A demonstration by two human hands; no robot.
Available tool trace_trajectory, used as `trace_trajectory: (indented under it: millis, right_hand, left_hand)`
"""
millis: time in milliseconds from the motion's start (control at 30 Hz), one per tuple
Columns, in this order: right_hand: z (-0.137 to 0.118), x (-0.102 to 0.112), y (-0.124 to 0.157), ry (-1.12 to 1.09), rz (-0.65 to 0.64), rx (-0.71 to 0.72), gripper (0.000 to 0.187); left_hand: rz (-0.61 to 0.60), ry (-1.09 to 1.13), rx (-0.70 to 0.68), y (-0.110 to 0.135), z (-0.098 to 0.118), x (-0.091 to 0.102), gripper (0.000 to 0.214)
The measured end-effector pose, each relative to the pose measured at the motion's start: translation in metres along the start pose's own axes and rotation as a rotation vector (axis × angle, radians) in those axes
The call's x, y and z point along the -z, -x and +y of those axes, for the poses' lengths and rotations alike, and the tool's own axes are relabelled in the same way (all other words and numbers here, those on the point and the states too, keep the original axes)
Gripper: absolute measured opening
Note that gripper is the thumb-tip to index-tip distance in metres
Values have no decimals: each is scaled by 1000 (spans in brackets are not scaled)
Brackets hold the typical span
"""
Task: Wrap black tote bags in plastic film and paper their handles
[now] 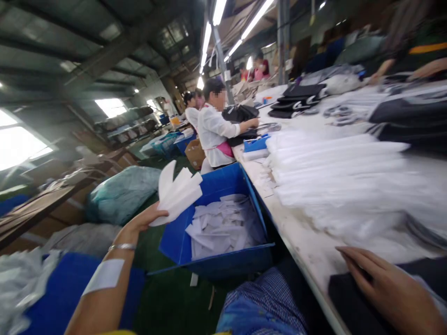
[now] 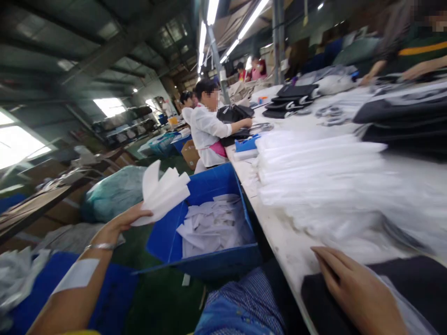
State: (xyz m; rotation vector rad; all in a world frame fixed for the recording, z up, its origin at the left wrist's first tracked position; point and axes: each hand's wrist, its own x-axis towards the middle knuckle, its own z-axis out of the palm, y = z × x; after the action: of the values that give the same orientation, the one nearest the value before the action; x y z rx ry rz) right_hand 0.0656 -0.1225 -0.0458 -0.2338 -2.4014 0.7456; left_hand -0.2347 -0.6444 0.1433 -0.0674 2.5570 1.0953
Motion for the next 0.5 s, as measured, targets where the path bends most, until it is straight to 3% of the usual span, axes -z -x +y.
trace_trajectory:
  millis: [100, 200, 300, 433, 500]
  right_hand:
    - [-21, 5, 1, 126, -99, 1, 29]
    - [-36, 14, -4, 165, -140, -31, 32]
    - [-44, 21, -7, 148, -128, -69, 30]
    - [-47, 27, -4, 148, -142, -77, 26]
    - [-46, 28, -3, 158, -152, -71, 25]
  left_hand:
    - [-62, 254, -132, 31, 57, -30, 70]
    - [-232, 335, -253, 47, 119, -83, 78]
    - [-421, 316, -436, 63, 184, -156, 77]
    - [-608, 244, -731, 78, 263, -273, 76]
    - [-580, 157, -878, 78, 293, -330, 73]
